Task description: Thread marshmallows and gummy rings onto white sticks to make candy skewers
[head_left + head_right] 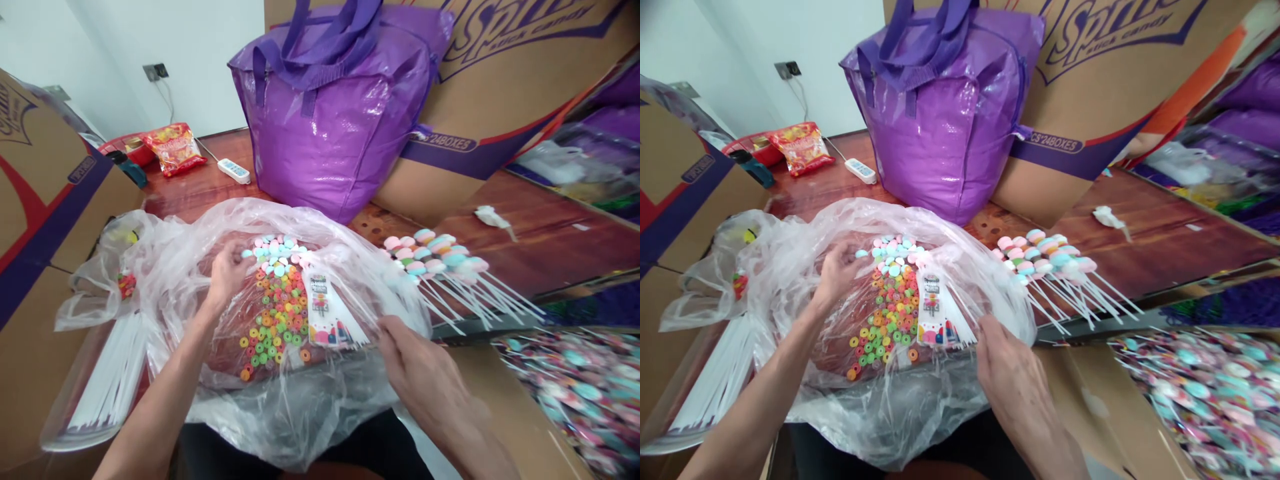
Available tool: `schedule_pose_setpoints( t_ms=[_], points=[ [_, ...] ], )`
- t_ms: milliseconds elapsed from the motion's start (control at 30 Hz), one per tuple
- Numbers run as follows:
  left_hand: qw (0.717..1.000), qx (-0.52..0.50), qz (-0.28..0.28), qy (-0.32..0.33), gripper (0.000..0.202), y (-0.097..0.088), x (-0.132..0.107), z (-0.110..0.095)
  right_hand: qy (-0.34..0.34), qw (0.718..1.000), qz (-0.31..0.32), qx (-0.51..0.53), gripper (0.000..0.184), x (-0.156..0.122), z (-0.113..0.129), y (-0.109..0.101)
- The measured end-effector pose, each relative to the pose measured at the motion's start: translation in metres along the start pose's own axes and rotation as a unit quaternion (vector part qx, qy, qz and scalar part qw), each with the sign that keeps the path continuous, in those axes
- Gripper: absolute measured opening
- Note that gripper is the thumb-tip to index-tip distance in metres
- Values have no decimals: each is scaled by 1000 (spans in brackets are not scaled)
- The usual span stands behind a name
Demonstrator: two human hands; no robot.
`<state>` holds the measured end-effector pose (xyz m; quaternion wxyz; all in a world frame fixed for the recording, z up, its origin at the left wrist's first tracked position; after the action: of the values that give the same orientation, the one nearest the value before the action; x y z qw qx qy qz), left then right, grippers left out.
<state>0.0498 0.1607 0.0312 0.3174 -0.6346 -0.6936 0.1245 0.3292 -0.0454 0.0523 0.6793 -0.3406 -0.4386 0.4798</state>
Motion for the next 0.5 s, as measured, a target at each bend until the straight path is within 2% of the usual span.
schedule_pose_setpoints(
  t_ms=[100, 233, 333, 500],
  points=[
    [997, -23, 64, 31, 23, 16, -23, -23, -3, 999, -30, 42, 23, 1, 13, 8],
    [991, 43, 107, 73, 27, 38, -34, -41, -33, 996, -37, 79, 24, 0, 35, 26],
    [983, 109, 126, 74, 30, 46, -34, -41, -50, 994, -21, 94, 25, -4, 45, 36],
    [972, 181, 123, 81, 32, 46, -33, -35, -37, 990, 18, 135, 27, -4, 51, 43]
  ],
)
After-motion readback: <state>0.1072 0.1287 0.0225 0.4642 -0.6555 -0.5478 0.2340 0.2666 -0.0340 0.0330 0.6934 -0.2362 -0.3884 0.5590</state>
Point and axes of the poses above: each hand's wrist, its own x-axis towards the middle knuckle, its own y-axis out of the palm, z = x × y, the point moved 3 cm from there along x, towards the middle knuckle, and after that the axes turned 5 degrees about -z, right-handed, at the moved point
